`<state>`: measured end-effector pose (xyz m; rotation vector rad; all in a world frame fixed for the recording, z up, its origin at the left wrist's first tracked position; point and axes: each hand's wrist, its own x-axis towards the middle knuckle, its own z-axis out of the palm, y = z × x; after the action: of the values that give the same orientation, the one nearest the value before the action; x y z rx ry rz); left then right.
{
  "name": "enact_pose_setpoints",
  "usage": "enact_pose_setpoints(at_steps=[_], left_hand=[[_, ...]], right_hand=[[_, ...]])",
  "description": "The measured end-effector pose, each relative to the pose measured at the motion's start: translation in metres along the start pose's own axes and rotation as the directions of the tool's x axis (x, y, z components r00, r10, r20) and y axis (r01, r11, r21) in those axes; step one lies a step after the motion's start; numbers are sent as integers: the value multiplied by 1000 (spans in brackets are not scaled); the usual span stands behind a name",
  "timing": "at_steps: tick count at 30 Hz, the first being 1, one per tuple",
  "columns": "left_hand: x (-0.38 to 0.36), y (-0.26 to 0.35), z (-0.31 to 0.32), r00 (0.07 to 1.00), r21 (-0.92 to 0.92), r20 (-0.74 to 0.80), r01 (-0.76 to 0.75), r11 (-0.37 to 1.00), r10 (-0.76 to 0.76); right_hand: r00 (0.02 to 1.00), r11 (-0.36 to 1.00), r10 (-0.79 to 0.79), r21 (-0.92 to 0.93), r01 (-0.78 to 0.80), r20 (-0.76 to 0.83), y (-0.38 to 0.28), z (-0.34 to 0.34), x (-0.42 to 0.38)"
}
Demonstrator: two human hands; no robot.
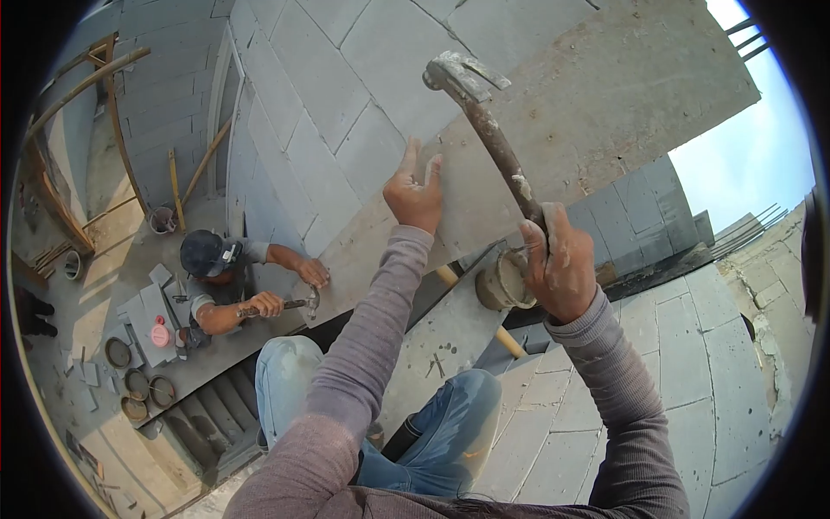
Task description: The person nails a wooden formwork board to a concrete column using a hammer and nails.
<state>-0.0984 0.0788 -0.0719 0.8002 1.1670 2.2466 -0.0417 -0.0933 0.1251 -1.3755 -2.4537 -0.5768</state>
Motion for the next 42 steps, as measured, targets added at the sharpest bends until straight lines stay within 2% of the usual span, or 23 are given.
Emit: enact_pose_setpoints(at_steps=[2,3,4,5,6,7,10,12,15,16,18,19,21,24,25,27,28,30,33,34,36,39,42], left_hand=[[-38,6,-26,990,176,142,-3,984,-23],[-57,10,-39,983,152,158,-114,982,89],[-74,13,-50,965,126,173,-222,967,199],[-91,15,-61,967,128,174,-209,969,185],[-105,16,-70,945,222,313,-166,961,91],[-115,16,-75,899,314,439,-134,940,-18],[-122,2,-74,867,422,477,-83,903,-143],[-124,-17,-69,872,477,472,-128,869,-131],[-129,-35,-72,862,517,496,-202,832,-99],[-127,-36,-72,863,502,501,-225,835,-69],[-128,-32,-76,849,523,521,-237,819,-87],[-125,-33,-75,842,547,529,-242,802,-107],[-126,-34,-74,852,544,514,-232,806,-102],[-132,-35,-76,855,519,511,-224,825,-89],[-128,-34,-75,866,506,496,-223,833,-70],[-129,-29,-80,849,521,518,-212,827,-108],[-125,-29,-76,836,538,529,-198,819,-145],[-127,-29,-78,837,530,528,-191,826,-145],[-129,-31,-79,842,509,526,-195,838,-123],[-125,-32,-78,856,496,509,-200,845,-96],[-126,-29,-81,848,496,519,-192,847,-112],[-127,-31,-78,847,496,510,-147,856,-151],[-121,-27,-81,851,464,509,-142,874,-132]], right_hand=[[999,999,-33,30,34,-40,-1,9,-7],[995,996,-61,59,65,-79,0,14,-11],[996,997,-58,56,61,-64,8,21,-14],[999,999,-11,-44,13,49,21,31,-17],[987,989,42,-148,-19,153,27,36,-17],[985,988,44,-151,-19,164,26,37,-21],[969,977,145,-182,-108,200,20,36,-21],[1000,998,12,-64,-11,25,4,27,-19],[998,997,-65,-29,65,4,18,38,-30],[998,997,-65,-31,65,1,25,41,-29],[939,964,203,-222,-143,276,31,44,-22],[942,967,191,-220,-132,275,24,42,-19],[996,999,31,-10,-30,85,5,35,-19],[998,997,-67,-30,67,-15,10,43,-25],[997,997,-77,-31,76,-17,21,46,-23],[967,973,101,-224,-48,235,42,48,-24],[969,974,85,-224,-31,232,30,43,-15],[989,996,75,-59,-68,131,-4,29,-13],[1000,999,-12,-29,13,12,-3,35,-21],[1000,999,-13,-29,13,5,5,38,-20],[959,958,163,-269,-98,231,19,41,-11],[984,988,98,-134,-78,146,-2,30,-6],[998,992,26,-124,-19,55,5,41,-14]])
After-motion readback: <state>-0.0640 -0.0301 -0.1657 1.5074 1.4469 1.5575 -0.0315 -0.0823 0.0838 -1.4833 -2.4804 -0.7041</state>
